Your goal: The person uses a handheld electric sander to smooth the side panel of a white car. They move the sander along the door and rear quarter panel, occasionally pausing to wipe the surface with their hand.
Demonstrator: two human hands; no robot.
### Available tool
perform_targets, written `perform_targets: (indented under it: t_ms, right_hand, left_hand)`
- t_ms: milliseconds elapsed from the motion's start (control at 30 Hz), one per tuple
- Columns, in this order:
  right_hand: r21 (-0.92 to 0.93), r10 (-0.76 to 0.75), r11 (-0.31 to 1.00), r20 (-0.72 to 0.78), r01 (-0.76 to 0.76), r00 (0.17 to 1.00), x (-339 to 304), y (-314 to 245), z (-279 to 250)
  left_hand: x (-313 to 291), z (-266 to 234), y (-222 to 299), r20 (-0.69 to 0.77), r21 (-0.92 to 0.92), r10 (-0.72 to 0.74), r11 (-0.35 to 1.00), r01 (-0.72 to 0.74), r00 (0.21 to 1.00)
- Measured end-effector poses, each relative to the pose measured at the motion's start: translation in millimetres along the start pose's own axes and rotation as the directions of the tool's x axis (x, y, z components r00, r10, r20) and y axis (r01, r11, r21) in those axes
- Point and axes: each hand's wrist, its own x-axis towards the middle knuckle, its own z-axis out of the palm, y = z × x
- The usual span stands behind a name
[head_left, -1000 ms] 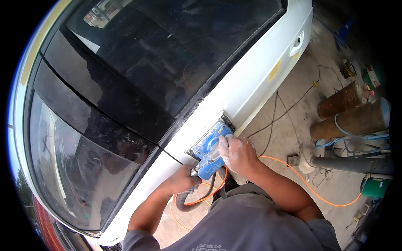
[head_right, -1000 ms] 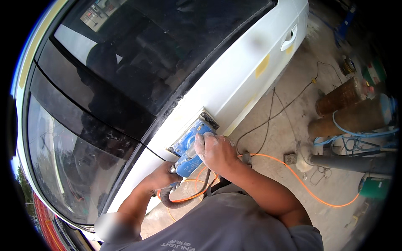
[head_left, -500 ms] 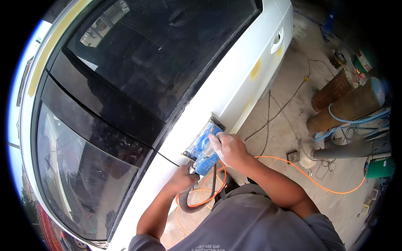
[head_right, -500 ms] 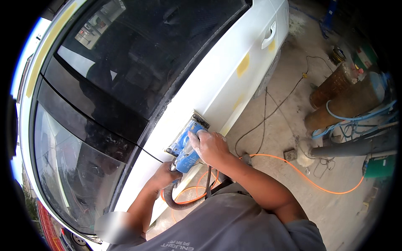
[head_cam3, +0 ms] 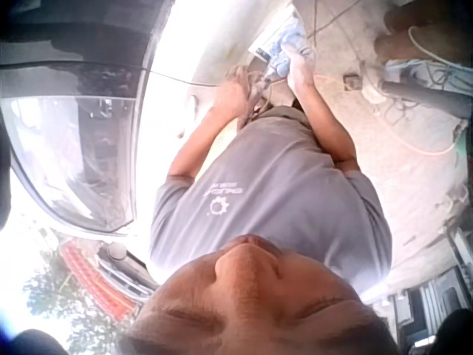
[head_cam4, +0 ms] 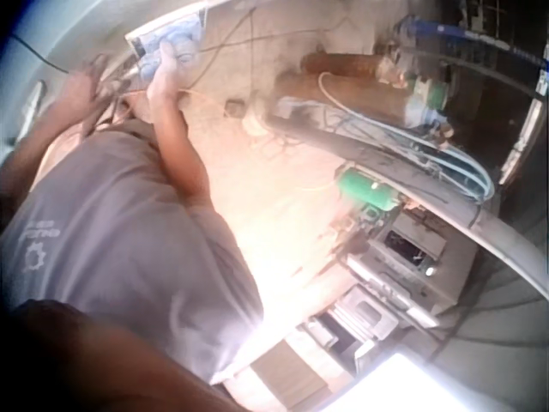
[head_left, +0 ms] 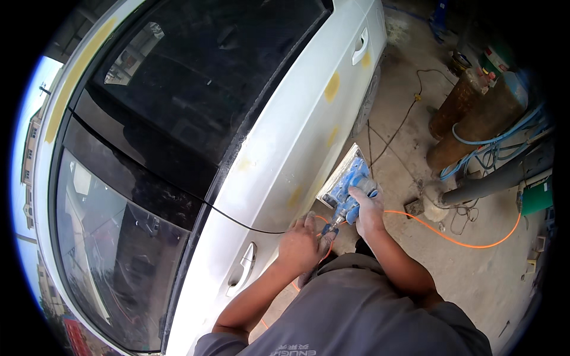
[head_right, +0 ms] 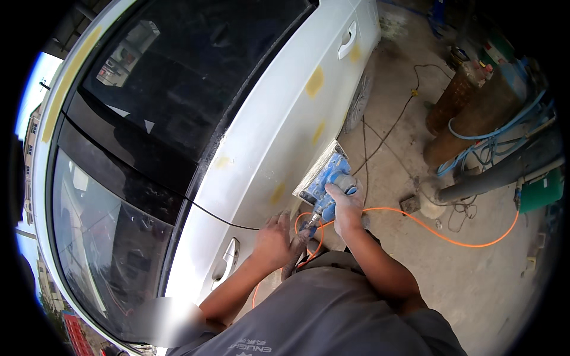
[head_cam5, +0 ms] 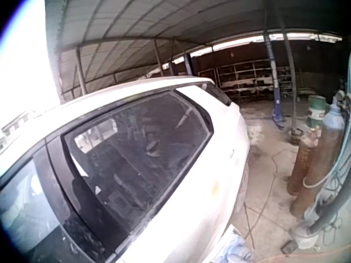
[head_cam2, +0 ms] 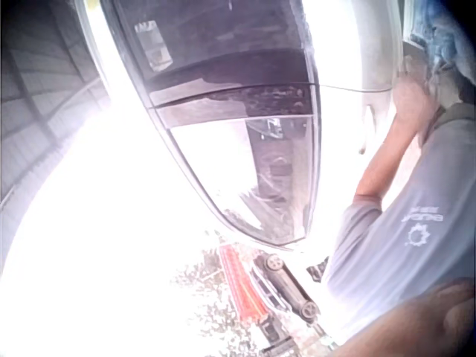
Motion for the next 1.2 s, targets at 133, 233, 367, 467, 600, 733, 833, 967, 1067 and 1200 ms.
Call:
perform_targets:
  t_ms: [133,233,367,467,600,733,833,967,1067,1200]
  right_hand:
    - [0.126,-0.082,0.987,-0.141,0.1,0.987,37,4,-74]
    - [0.126,-0.137,0.979,-0.179,0.161,0.974,66,3,-140]
    - [0.073,-0.096,0.99,-0.286,0.122,0.953,79,-25,-190]
    - [0.059,-0.12,0.989,-0.239,0.138,0.964,111,-25,-235]
    - [0.078,-0.016,0.997,-0.153,0.029,0.988,113,-72,-212]
    - [0.075,0.026,0.997,-0.079,-0.02,0.997,133,-94,-221]
    - [0.092,0.016,0.996,-0.076,-0.009,0.997,134,-106,-229]
    - [0.09,0.006,0.996,-0.079,0.001,0.997,146,-109,-274]
    - [0.088,0.067,0.995,-0.202,-0.05,0.977,147,-117,-301]
    - [0.171,0.073,0.985,-0.275,-0.026,0.959,147,-123,-355]
  left_hand:
    - [-27,-22,-73,-0.278,0.43,-0.151,0.864,0.264,0.949]
    - [-32,-15,-125,-0.319,0.549,-0.172,0.768,0.33,0.932]
    - [32,-16,-108,-0.469,0.522,-0.13,0.757,0.393,0.873]
    - [113,-23,-73,-0.536,0.504,-0.111,0.754,0.422,0.837]
    - [200,-11,-25,-0.366,0.527,-0.007,0.823,0.214,0.93]
    - [225,16,42,-0.146,0.443,0.091,0.896,-0.017,0.985]
    - [208,15,23,-0.317,0.439,-0.023,0.883,0.168,0.948]
    - [147,-36,-54,-0.319,0.652,-0.043,0.715,0.252,0.947]
    - [110,-44,-66,-0.261,0.679,-0.127,0.68,0.276,0.957]
    - [58,-29,-78,-0.344,0.639,-0.233,0.652,0.408,0.91]
